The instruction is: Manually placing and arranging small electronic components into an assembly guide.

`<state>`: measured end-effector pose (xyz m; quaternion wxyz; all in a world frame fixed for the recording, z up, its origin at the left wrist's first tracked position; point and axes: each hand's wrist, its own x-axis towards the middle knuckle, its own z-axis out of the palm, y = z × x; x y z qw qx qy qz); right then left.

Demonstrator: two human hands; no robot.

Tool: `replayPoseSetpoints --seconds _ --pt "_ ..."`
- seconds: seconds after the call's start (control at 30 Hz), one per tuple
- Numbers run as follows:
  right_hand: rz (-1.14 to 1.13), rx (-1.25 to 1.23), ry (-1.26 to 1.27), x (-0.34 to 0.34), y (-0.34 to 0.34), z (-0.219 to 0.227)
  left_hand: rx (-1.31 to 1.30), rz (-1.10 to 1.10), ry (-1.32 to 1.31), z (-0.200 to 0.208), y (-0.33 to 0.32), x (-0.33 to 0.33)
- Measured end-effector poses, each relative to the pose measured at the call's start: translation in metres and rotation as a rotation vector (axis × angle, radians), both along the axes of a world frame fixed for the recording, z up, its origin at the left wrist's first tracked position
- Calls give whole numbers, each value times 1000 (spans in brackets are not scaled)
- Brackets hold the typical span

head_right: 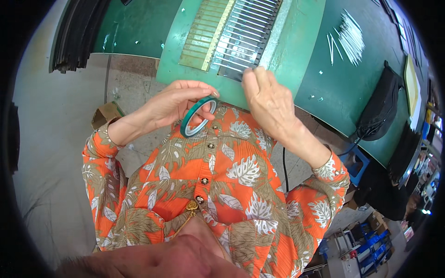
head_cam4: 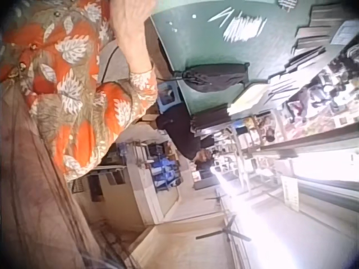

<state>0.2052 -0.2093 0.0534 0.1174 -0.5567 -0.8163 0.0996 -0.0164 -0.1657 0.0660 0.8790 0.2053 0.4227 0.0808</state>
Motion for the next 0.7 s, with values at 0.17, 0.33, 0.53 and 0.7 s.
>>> replayPoseSetpoints --seconds 0.17,0.33,0.53,0.7 --pt "113 9 61 -24 -1 -2 6 10 24 -10 -4 -12" --pt "194 -10 49 -46 2 -4 5 46 28 -16 -13 -27" --pt "163 -20 92 -64 -8 -11 -22 48 -3 -26 -20 -51" --pt "90 7 103 -74 -13 -7 -20 23 -8 -26 -22 -56"
